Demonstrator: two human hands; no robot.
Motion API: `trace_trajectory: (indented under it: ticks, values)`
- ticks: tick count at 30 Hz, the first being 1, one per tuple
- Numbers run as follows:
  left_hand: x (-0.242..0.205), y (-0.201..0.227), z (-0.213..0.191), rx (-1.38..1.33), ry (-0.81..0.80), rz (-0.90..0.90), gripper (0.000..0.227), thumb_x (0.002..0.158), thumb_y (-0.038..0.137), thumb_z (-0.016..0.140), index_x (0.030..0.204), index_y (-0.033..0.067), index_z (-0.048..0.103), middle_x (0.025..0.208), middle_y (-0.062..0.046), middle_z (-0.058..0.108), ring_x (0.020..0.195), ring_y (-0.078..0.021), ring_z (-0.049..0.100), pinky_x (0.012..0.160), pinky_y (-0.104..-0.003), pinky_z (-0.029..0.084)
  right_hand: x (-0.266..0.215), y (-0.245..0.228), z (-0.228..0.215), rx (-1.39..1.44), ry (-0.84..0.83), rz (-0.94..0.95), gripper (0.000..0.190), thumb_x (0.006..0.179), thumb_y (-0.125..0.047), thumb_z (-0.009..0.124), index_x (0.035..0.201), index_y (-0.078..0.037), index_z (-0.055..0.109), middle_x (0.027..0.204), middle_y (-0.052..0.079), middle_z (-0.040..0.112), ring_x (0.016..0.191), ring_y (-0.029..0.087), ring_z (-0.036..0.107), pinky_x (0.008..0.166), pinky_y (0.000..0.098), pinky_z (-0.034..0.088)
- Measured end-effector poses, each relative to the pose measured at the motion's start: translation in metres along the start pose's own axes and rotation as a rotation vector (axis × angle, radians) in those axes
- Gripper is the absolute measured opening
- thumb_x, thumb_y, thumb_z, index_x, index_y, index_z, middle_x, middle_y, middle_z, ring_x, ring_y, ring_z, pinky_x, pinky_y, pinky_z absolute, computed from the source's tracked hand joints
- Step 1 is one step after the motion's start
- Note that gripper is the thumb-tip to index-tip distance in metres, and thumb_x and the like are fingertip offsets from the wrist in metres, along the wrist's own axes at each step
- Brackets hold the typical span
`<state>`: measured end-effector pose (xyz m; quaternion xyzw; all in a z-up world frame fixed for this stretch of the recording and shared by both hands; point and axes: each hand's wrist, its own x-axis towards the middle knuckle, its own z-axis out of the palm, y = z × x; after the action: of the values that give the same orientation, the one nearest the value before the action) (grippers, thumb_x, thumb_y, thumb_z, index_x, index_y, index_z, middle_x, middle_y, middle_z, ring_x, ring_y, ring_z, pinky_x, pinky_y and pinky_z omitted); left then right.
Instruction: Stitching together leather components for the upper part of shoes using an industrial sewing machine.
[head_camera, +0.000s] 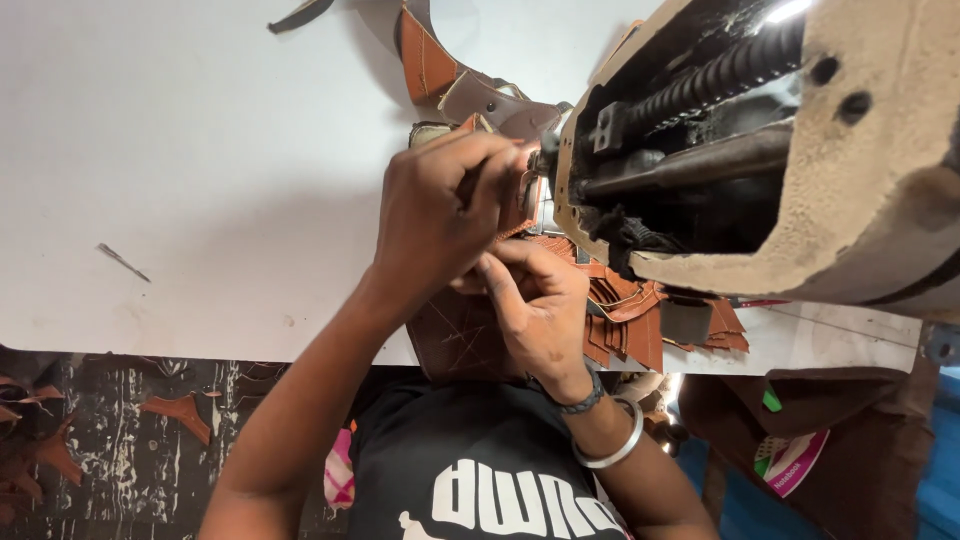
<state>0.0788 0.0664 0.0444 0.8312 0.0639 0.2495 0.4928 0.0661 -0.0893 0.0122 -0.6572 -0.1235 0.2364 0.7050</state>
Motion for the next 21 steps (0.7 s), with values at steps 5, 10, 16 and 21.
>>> trace_trajectory:
  ticks: [5,10,16,21]
  values:
    - [0.002,-0.002,-0.001,0.074,0.000,-0.022,0.026,0.106,0.021,0.060,0.090,0.0051,0.072,0.070,-0.006,0.063,0.059,-0.0186,0.059,0.068,-0.038,0.050,-0.007,-0.027,-0.009,-0.053,-0.030,-0.031,0.016,0.100,0.003,0.062,0.114,0.006,0.069,0.103,0.011,0.076,0.092,0.016,0.077,0.083,0.0261,0.064]
    - [-0.012,0.026,0.001,0.301,0.106,0.110,0.018,0.101,0.019,0.066,0.104,0.0020,0.071,0.093,-0.010,0.065,0.087,-0.0263,0.060,0.080,-0.041,0.049,-0.028,-0.026,-0.085,-0.479,-0.034,-0.190,0.026,0.096,0.007,0.061,0.121,0.003,0.070,0.108,0.013,0.076,0.087,0.016,0.071,0.078,0.0263,0.057]
    - [-0.087,0.008,0.028,0.340,0.161,0.352,0.022,0.094,0.011,0.079,0.113,0.0064,0.068,0.107,-0.006,0.064,0.106,-0.0230,0.061,0.092,-0.040,0.048,-0.035,-0.017,-0.163,-1.310,0.050,-0.062,0.024,0.083,-0.001,0.074,0.107,-0.002,0.077,0.094,0.021,0.069,0.083,0.033,0.067,0.075,0.0416,0.055]
    - [-0.100,0.022,0.030,0.046,-0.062,0.359,0.027,0.089,-0.001,0.084,0.110,0.0040,0.066,0.102,-0.005,0.063,0.093,-0.0205,0.065,0.078,-0.033,0.056,-0.046,-0.009,-0.172,-1.125,0.114,-0.431,0.007,0.090,-0.004,0.078,0.096,-0.003,0.075,0.087,0.012,0.069,0.086,0.030,0.065,0.097,0.0429,0.052]
